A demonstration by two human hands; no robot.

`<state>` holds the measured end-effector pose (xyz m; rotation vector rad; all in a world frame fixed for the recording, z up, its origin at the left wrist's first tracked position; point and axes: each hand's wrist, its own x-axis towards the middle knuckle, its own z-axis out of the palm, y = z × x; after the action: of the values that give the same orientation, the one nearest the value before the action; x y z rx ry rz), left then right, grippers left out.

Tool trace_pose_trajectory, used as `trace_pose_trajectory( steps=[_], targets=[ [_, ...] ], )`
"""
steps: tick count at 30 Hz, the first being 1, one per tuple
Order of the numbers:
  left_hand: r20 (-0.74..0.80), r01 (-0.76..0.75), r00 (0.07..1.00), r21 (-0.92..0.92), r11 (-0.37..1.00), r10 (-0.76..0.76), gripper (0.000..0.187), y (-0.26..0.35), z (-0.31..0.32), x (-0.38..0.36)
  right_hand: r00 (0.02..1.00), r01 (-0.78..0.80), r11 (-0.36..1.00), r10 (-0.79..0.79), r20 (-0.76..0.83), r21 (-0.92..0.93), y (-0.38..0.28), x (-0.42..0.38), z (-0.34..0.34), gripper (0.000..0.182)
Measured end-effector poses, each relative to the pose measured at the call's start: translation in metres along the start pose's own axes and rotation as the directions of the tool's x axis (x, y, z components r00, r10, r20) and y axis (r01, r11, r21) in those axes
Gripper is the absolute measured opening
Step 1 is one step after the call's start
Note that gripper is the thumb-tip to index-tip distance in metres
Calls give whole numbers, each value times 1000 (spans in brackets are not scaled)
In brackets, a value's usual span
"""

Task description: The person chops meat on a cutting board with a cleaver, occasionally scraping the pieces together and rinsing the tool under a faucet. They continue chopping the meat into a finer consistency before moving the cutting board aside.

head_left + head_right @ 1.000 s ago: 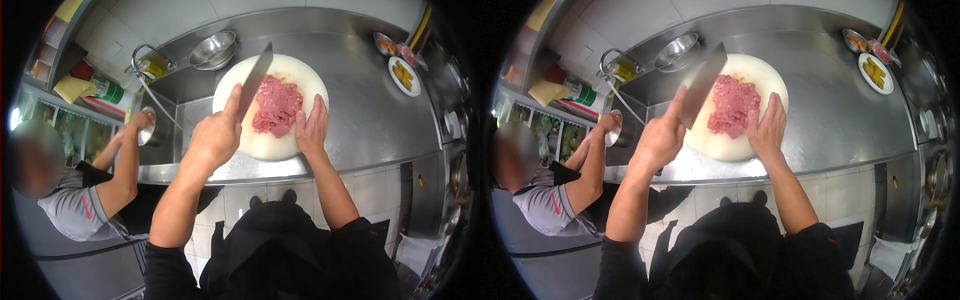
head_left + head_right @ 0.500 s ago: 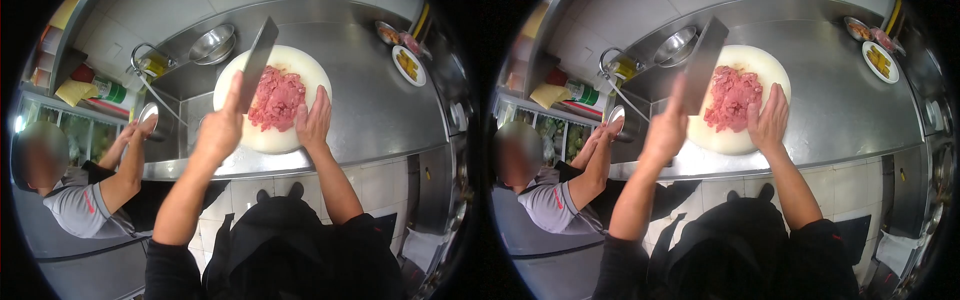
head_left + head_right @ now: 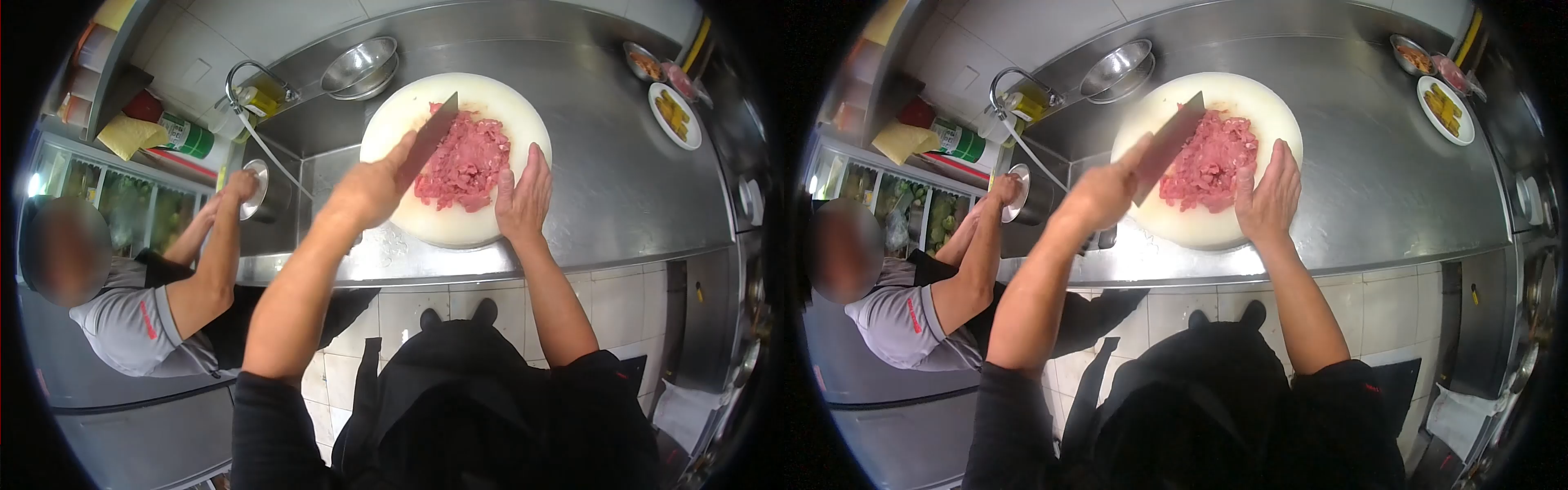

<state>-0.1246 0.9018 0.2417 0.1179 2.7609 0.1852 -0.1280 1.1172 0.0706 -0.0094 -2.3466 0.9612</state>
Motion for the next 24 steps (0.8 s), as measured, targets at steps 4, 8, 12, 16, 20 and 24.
trace_pose_trajectory(
  steps=[4,8,12,16,20,24],
  targets=[
    [-124,65,989,-105,992,-78,67,8,3,-10,1000,-17,999,17,4,-35,1,-1,2,75],
    [-62,-27,998,39,999,30,67,-10,15,8,1000,1,999,0,16,-39,-2,-1,-2,75],
    [-143,32,989,-78,996,-43,68,-1,-2,-3,1000,-11,999,12,20,-52,-3,2,-2,77],
    [-41,16,999,57,998,-14,65,-22,25,22,999,9,999,-8,31,-34,-1,-1,-3,77],
    [-133,42,990,-60,997,-49,62,-9,6,3,1000,5,1000,-4,22,-28,-2,3,-2,78],
    [-102,12,995,18,1000,-10,62,-25,24,11,999,-1,999,3,47,-38,-2,-3,-3,78]
  ],
)
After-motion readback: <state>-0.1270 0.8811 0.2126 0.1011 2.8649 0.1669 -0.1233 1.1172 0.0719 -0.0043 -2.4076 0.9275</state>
